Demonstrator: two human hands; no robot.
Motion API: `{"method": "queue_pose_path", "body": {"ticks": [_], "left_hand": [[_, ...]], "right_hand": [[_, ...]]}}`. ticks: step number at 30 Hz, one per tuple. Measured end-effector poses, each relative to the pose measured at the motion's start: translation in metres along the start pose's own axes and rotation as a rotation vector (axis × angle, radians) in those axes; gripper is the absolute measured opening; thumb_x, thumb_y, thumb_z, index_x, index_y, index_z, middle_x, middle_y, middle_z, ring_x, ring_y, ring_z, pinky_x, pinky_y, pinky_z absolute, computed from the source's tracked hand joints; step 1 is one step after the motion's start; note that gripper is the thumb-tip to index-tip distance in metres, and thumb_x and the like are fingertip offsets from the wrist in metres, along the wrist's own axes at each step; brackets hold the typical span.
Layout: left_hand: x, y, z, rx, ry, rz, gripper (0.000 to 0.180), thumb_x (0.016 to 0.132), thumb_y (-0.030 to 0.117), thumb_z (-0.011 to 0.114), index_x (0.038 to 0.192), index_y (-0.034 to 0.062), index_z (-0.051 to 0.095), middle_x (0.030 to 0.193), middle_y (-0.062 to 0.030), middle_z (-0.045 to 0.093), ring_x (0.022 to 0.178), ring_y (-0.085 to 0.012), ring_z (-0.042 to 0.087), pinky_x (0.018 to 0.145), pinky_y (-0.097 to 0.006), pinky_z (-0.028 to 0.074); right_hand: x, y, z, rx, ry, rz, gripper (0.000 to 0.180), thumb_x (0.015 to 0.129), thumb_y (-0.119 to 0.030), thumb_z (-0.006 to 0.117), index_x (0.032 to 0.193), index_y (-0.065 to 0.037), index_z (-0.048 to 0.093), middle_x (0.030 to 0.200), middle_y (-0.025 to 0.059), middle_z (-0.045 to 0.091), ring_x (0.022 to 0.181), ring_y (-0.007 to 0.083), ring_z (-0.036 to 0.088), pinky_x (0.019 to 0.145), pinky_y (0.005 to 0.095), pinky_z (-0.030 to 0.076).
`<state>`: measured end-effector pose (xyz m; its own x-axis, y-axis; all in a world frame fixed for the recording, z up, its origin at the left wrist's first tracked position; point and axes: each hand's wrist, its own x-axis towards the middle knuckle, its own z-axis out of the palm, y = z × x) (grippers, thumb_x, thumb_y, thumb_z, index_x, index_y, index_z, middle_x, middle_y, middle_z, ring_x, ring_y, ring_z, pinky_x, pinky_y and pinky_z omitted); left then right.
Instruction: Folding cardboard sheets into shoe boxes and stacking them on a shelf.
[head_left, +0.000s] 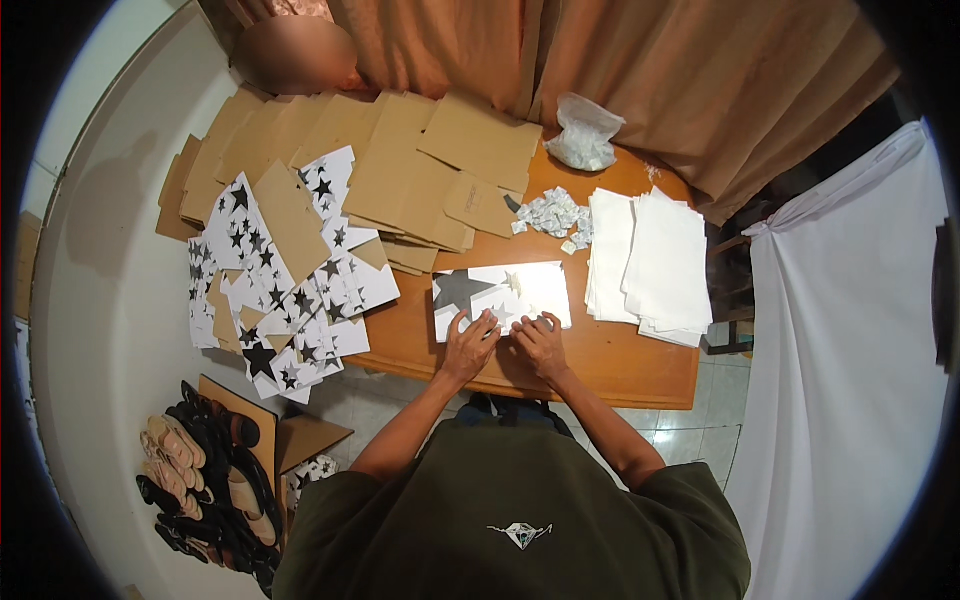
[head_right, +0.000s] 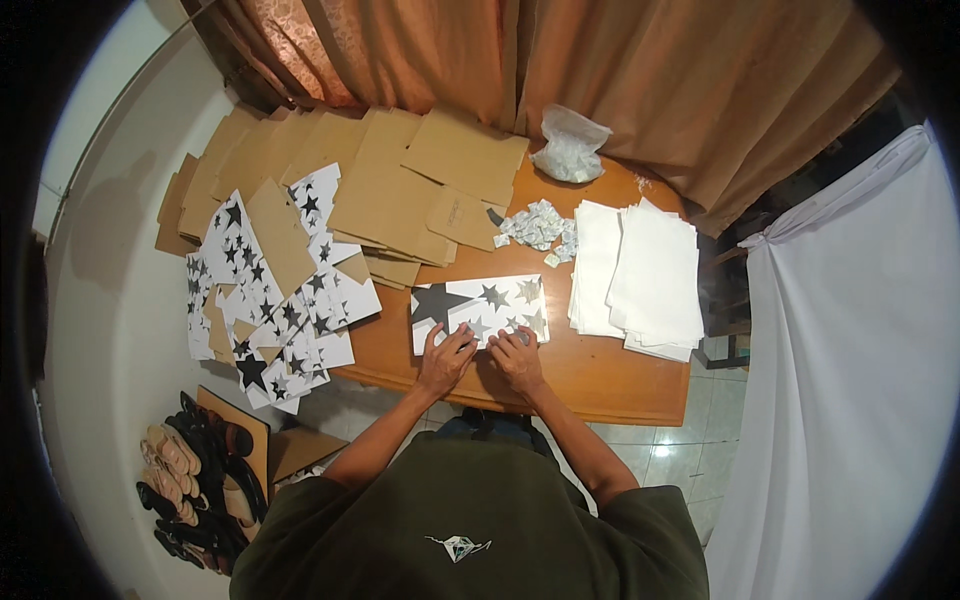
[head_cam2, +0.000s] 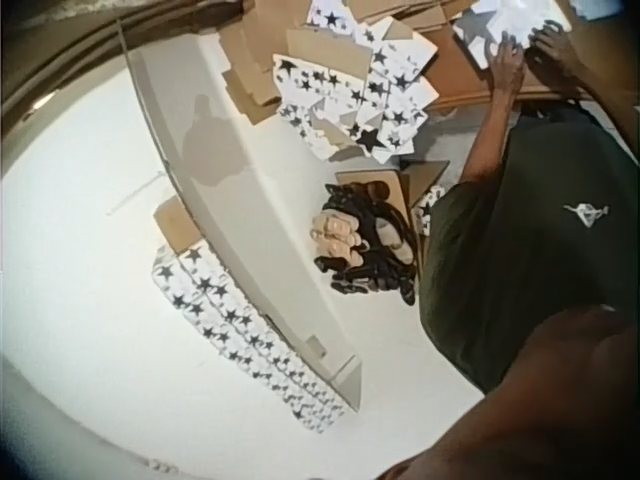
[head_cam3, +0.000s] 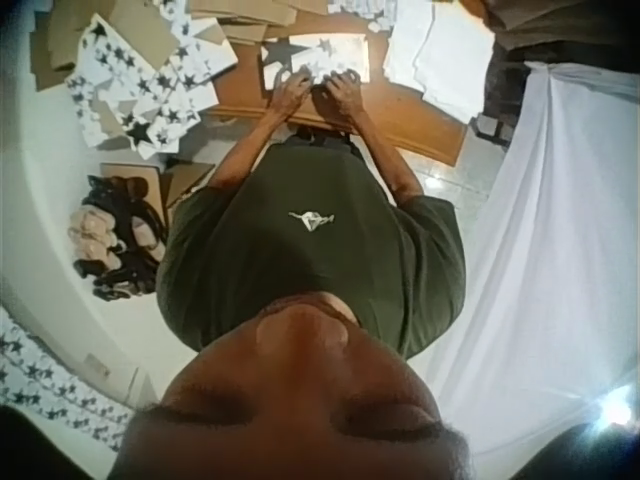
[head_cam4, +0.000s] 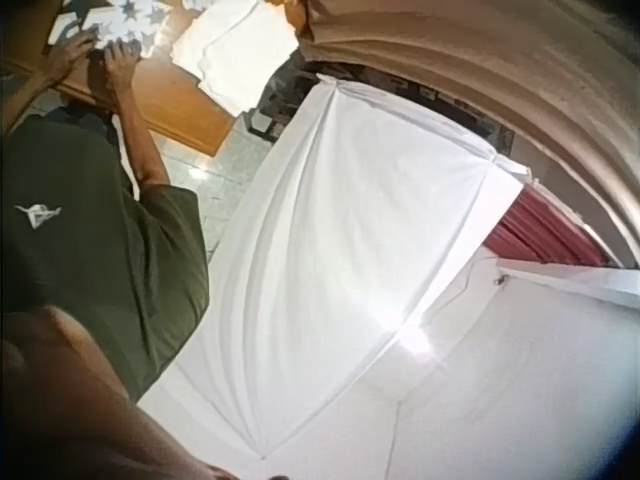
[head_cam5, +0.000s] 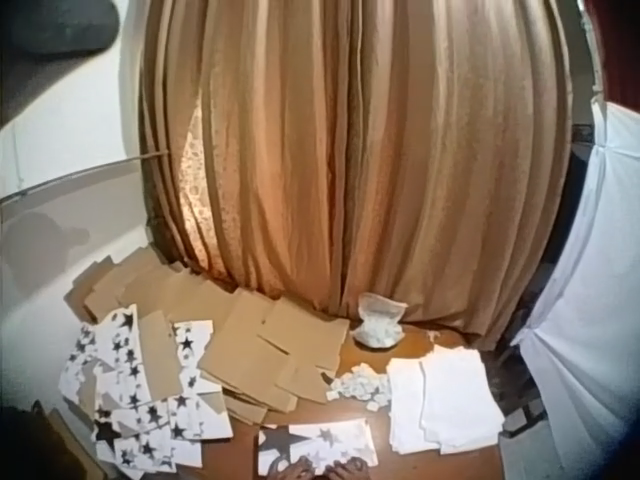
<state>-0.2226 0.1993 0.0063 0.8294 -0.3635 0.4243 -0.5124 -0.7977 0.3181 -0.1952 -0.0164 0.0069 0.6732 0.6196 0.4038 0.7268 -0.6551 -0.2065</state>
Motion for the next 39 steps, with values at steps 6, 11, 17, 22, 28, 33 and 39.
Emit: {"method": "queue_pose_path", "body": {"ticks": [6,11,17,22,28,33,39], "left_hand": [[0.002,0.007,-0.006,0.005,-0.045,-0.080,0.024,0.087,0.018,0.073,0.110,0.0086,0.070,0.119,-0.0069,0.067,0.130,-0.0248,0.055,0.112,-0.058,0.027],[0.039,0.040,-0.036,-0.109,0.062,-0.182,0.020,0.087,0.020,0.074,0.101,0.0067,0.070,0.108,-0.0074,0.068,0.115,-0.0245,0.061,0.102,-0.051,0.040],[0.032,0.082,-0.020,-0.429,-0.103,-0.557,0.021,0.089,0.021,0.072,0.096,0.0014,0.070,0.094,-0.0118,0.069,0.088,-0.0300,0.069,0.078,-0.039,0.052],[0.012,0.119,0.045,-0.548,-0.209,-0.878,0.036,0.087,0.023,0.073,0.115,0.0010,0.067,0.103,-0.0151,0.072,0.091,-0.0296,0.071,0.082,-0.039,0.054],[0.032,0.167,0.098,-0.656,0.078,-1.119,0.075,0.086,0.026,0.078,0.145,-0.0020,0.041,0.135,-0.0179,0.061,0.114,-0.0282,0.066,0.097,-0.038,0.052],[0.051,0.206,0.111,-0.546,0.424,-1.213,0.086,0.081,0.022,0.083,0.148,-0.0051,0.036,0.135,-0.0251,0.055,0.125,-0.0344,0.056,0.103,-0.041,0.047],[0.044,0.224,0.083,-0.342,0.677,-1.274,0.080,0.086,0.014,0.078,0.152,-0.0011,0.034,0.131,-0.0202,0.046,0.119,-0.0315,0.053,0.100,-0.040,0.048]], "right_hand": [[0.015,0.001,-0.024,0.095,-0.078,0.008,0.029,0.079,-0.018,0.075,0.107,-0.011,0.070,0.118,0.0030,0.067,0.115,0.0212,0.059,0.108,0.0565,0.033],[0.039,0.039,-0.053,0.432,0.020,0.170,0.026,0.087,-0.016,0.069,0.111,-0.004,0.069,0.120,0.0119,0.067,0.115,0.0313,0.060,0.103,0.0468,0.042],[0.048,0.128,-0.037,0.458,0.110,0.394,0.039,0.095,-0.021,0.063,0.130,-0.002,0.061,0.123,0.0214,0.066,0.113,0.0394,0.061,0.100,0.0443,0.047],[0.051,0.168,-0.013,0.815,-0.162,0.525,0.050,0.100,-0.031,0.060,0.139,0.001,0.054,0.134,0.0224,0.062,0.122,0.0374,0.061,0.102,0.0415,0.048],[0.052,0.175,-0.020,1.156,-0.374,0.590,0.048,0.103,-0.034,0.059,0.138,-0.001,0.057,0.105,0.0146,0.070,0.076,0.0158,0.067,0.069,0.0272,0.052],[0.032,0.176,-0.029,1.191,-0.315,0.468,0.043,0.102,-0.027,0.059,0.135,-0.001,0.059,0.106,0.0122,0.067,0.073,0.0147,0.064,0.068,0.0282,0.051],[0.019,0.160,-0.060,1.051,-0.315,0.109,0.060,0.082,-0.018,0.075,0.136,-0.002,0.056,0.126,0.0196,0.059,0.118,0.0342,0.058,0.102,0.0403,0.045]]}}
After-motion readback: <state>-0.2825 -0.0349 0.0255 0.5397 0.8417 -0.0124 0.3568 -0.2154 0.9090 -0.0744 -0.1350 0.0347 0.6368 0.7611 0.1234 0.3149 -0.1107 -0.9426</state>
